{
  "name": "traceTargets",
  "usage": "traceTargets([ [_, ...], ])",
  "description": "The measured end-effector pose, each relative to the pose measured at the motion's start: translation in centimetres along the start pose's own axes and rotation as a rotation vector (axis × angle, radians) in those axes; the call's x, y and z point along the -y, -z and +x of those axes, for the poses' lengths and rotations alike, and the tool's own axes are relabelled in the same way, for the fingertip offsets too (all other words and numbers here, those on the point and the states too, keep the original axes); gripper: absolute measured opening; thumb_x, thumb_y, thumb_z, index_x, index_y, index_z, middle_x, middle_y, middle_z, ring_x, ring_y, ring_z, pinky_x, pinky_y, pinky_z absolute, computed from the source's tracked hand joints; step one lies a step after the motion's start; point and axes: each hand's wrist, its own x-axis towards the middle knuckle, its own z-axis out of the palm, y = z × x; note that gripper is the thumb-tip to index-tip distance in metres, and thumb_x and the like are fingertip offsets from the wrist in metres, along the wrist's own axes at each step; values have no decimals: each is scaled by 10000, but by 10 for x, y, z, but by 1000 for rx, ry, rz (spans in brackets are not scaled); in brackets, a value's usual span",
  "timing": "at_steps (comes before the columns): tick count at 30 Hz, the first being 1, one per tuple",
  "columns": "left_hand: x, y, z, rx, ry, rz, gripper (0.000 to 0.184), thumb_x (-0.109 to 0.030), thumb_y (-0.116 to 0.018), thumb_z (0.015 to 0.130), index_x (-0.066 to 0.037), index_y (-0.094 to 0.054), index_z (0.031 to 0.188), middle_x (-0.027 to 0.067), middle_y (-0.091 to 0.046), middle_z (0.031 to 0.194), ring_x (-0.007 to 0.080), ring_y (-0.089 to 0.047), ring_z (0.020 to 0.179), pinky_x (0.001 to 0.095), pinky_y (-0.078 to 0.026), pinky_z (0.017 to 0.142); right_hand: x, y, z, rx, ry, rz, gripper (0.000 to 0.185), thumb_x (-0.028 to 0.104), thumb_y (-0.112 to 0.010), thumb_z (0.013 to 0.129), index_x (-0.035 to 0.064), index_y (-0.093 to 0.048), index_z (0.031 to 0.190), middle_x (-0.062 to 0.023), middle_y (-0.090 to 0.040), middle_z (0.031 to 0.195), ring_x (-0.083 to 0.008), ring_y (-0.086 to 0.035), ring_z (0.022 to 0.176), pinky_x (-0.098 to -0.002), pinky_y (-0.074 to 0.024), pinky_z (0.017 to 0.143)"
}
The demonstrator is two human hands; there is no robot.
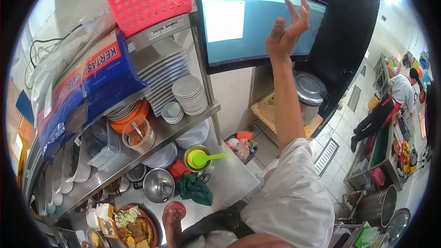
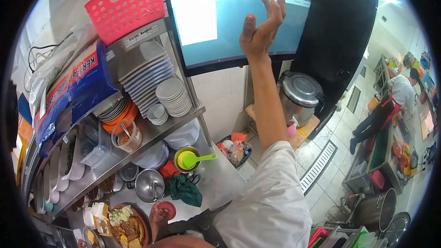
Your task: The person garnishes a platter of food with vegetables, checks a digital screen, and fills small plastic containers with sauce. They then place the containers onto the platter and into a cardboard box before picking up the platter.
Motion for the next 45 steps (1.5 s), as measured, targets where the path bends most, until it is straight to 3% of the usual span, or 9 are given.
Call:
traceTargets([
  [6, 21, -21, 14, -4, 82, -3, 491, -328, -604, 974, -41, -472, 1350, 87, -660, 900, 240, -675, 909, 369, -548, 839, 63, 33, -13, -98, -18, 176, 430, 353, -441, 1037, 60, -300, 1318, -251, -461, 1318, -355, -601, 1072, -424, -519, 882],
  [13, 33, -51, 33, 86, 46, 76, 370, -191, -551, 1000, 12, -491, 1304, 68, -627, 817, 186, -633, 809, 390, -510, 886, 124, 85, -36, 541, -315, 494, 312, -156, -533, 814, 3, -592, 1076, -156, -662, 926, -279, -671, 812, -313, -538, 705],
  [17, 33, -58, 44, 122, 69, 43, 345, -166, -529, 1007, 26, -494, 1292, 75, -626, 816, 170, -615, 778, 395, -513, 883, 96, 88, -6, 250, -473, 412, 300, -186, -461, 785, 1, -630, 950, -122, -667, 847, -244, -663, 728, -307, -524, 648],
  [20, 39, -68, 53, 161, 84, 13, 364, -207, -531, 1011, 13, -494, 1298, 84, -639, 847, 191, -631, 821, 384, -505, 875, 108, 100, -29, 315, -529, 650, 283, -147, -501, 758, 12, -630, 953, -114, -665, 846, -252, -646, 689, -305, -503, 600],
  [27, 11, -164, 61, 204, 457, -490, 661, -572, -363, 1009, -16, -506, 1335, 177, -637, 1180, 288, -591, 1159, 441, -452, 993, 325, 153, -185, 1374, -723, 1423, 186, 57, -625, 685, 84, -573, 862, -123, -605, 814, -324, -618, 817, -431, -460, 695],
  [31, 25, -147, 80, 392, 683, -180, 538, -501, -472, 993, -49, -610, 1251, 159, -623, 1264, 291, -583, 1195, 436, -434, 1048, 379, 196, -239, 1456, -746, 1144, 90, 120, -632, 726, 94, -590, 802, -124, -629, 779, -331, -621, 760, -444, -436, 700],
  [38, 84, -113, 96, 324, 771, -10, 292, -339, -498, 1022, -117, -621, 1166, 32, -676, 1074, 153, -664, 940, 316, -561, 716, 360, 235, -245, 1381, -807, 1225, 119, 220, -613, 865, 119, -635, 922, -108, -645, 874, -312, -631, 890, -487, -392, 914],
  [42, 75, -130, 95, 299, 764, -13, 300, -340, -526, 1006, -110, -616, 1177, 35, -672, 1086, 146, -657, 960, 312, -557, 747, 358, 230, -246, 1399, -887, 1190, 228, 315, -602, 892, 106, -650, 813, -102, -673, 826, -314, -637, 859, -471, -399, 902],
  [45, 109, -83, 107, 457, 103, 466, 324, -346, -557, 986, -103, -611, 1194, 54, -661, 1088, 180, -641, 995, 334, -541, 817, 364, 223, -249, 1324, -786, 1095, 250, 336, -618, 883, 104, -673, 810, -101, -679, 825, -300, -646, 859, -450, -433, 856],
])
